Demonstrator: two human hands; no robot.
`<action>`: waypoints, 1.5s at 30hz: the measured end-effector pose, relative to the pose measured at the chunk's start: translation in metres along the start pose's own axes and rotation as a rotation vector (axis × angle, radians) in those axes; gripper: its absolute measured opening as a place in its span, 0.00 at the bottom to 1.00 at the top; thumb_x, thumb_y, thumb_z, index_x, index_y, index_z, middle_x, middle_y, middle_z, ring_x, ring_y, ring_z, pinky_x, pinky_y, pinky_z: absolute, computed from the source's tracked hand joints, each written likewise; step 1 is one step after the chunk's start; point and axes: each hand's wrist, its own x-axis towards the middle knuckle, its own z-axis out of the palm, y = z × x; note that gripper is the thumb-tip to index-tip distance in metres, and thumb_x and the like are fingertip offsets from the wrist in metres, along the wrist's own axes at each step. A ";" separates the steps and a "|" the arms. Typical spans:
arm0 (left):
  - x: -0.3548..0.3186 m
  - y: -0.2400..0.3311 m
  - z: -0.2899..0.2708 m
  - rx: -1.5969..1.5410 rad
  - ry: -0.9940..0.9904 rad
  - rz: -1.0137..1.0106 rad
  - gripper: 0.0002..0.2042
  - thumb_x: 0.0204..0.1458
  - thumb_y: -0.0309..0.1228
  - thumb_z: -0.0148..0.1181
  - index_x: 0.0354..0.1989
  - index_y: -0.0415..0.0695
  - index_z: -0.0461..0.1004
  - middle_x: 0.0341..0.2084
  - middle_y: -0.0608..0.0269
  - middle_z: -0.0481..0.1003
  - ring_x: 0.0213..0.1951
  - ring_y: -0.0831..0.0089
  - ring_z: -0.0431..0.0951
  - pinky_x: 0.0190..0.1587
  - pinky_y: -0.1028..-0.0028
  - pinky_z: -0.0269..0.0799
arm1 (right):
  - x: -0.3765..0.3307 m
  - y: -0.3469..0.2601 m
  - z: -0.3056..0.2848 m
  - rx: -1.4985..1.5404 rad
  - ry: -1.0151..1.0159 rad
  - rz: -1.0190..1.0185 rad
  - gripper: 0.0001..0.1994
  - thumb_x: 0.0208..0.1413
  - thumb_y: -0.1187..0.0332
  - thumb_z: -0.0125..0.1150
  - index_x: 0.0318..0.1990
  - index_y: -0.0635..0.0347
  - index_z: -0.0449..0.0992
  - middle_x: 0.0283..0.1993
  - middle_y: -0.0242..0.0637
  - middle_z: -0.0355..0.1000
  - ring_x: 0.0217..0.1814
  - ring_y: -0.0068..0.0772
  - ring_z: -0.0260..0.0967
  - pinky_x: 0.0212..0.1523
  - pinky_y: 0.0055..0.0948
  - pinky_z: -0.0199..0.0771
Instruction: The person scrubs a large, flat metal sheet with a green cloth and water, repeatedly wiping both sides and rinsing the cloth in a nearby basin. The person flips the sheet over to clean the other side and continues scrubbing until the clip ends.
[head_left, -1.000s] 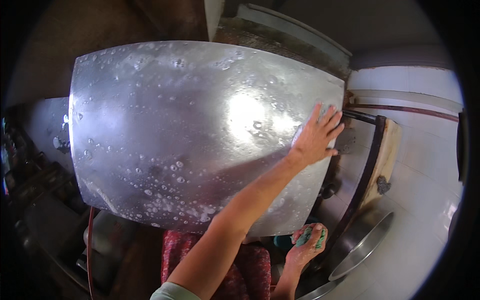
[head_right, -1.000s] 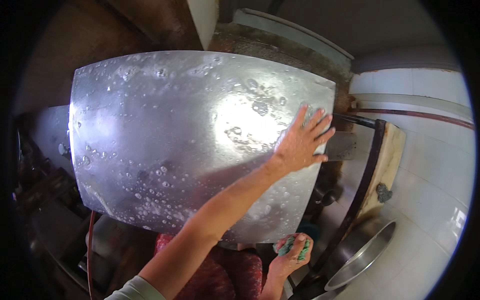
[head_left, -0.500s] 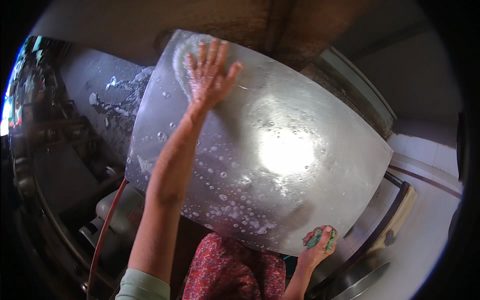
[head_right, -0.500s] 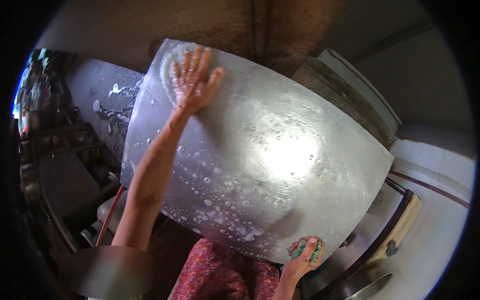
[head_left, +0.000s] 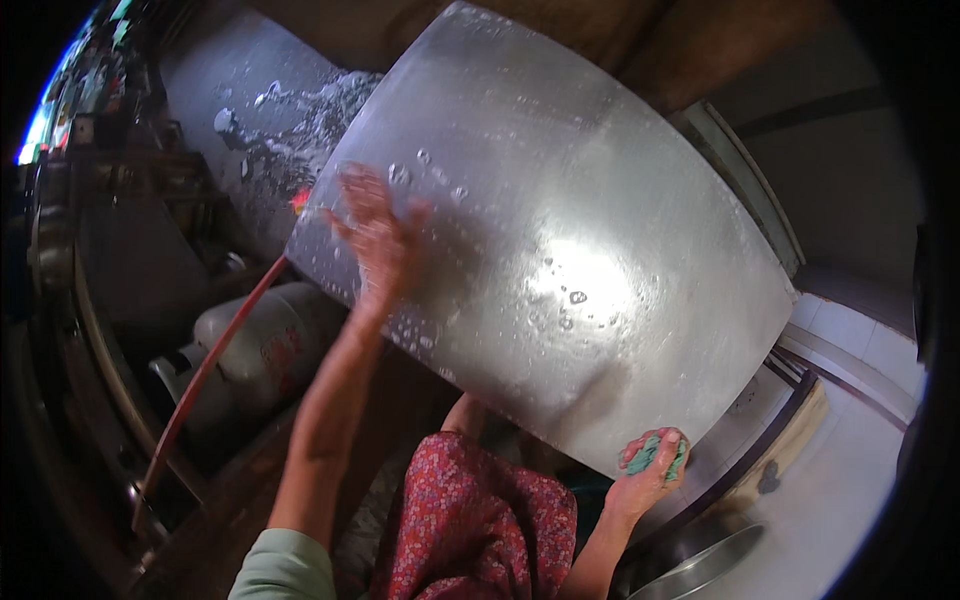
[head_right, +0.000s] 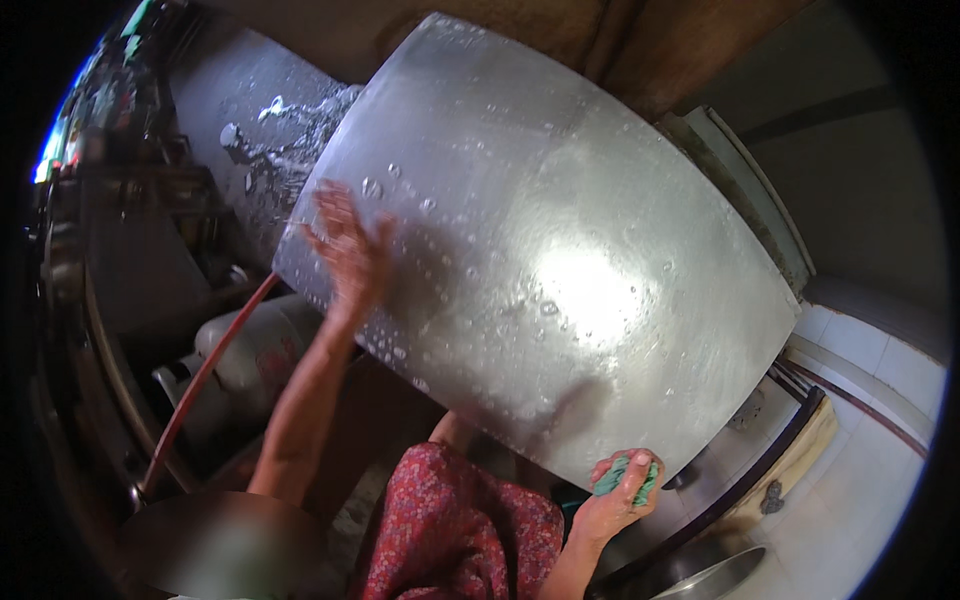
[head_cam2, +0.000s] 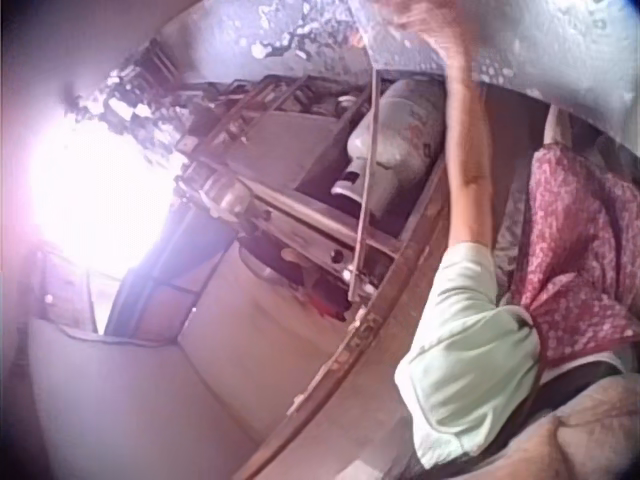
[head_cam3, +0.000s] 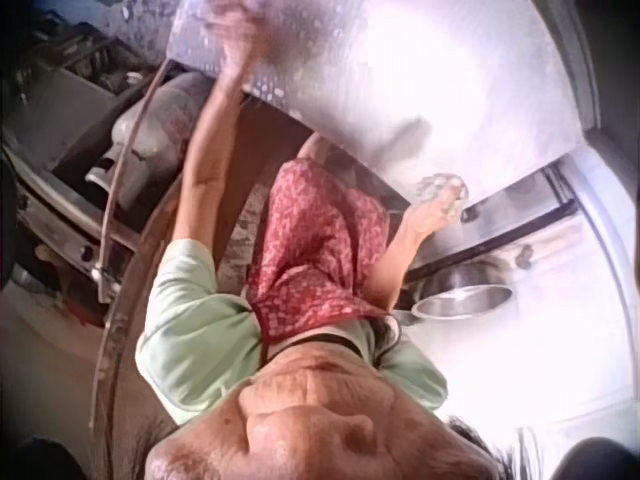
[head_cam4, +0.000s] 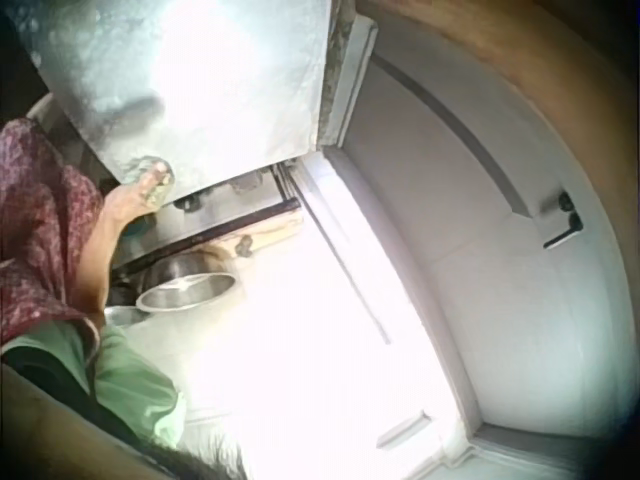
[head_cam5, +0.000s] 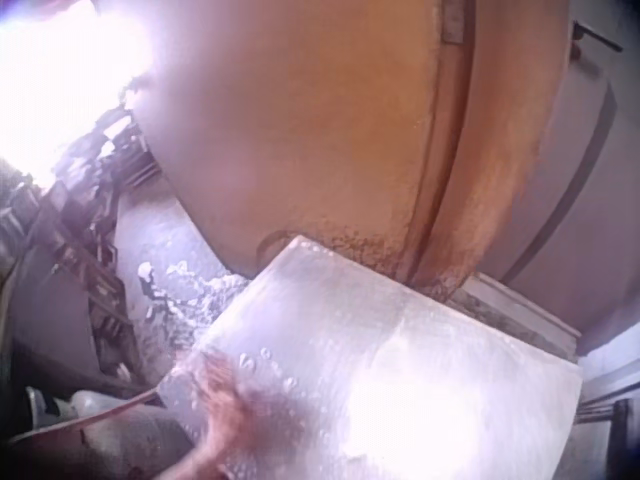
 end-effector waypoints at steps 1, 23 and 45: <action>-0.031 0.044 -0.015 -0.196 -0.015 0.051 0.38 0.54 0.44 0.53 0.67 0.36 0.44 0.67 0.45 0.43 0.69 0.50 0.38 0.64 0.41 0.24 | 0.002 -0.001 -0.009 0.000 0.002 -0.028 0.15 0.57 0.55 0.54 0.33 0.58 0.65 0.23 0.32 0.60 0.18 0.23 0.57 0.16 0.23 0.52; -0.054 -0.023 -0.040 -0.216 -0.306 0.270 0.30 0.54 0.50 0.51 0.64 0.52 0.58 0.66 0.58 0.53 0.67 0.52 0.49 0.65 0.46 0.35 | -0.022 0.026 -0.036 -0.031 -0.052 -0.039 0.14 0.58 0.55 0.54 0.32 0.57 0.66 0.23 0.30 0.60 0.18 0.22 0.56 0.17 0.22 0.50; -0.125 0.251 -0.065 -0.602 -0.602 0.932 0.36 0.51 0.59 0.47 0.67 0.55 0.52 0.68 0.62 0.47 0.69 0.61 0.41 0.67 0.46 0.33 | 0.010 0.001 -0.032 0.035 0.112 -0.072 0.14 0.59 0.57 0.54 0.33 0.61 0.66 0.25 0.34 0.61 0.17 0.24 0.57 0.15 0.22 0.53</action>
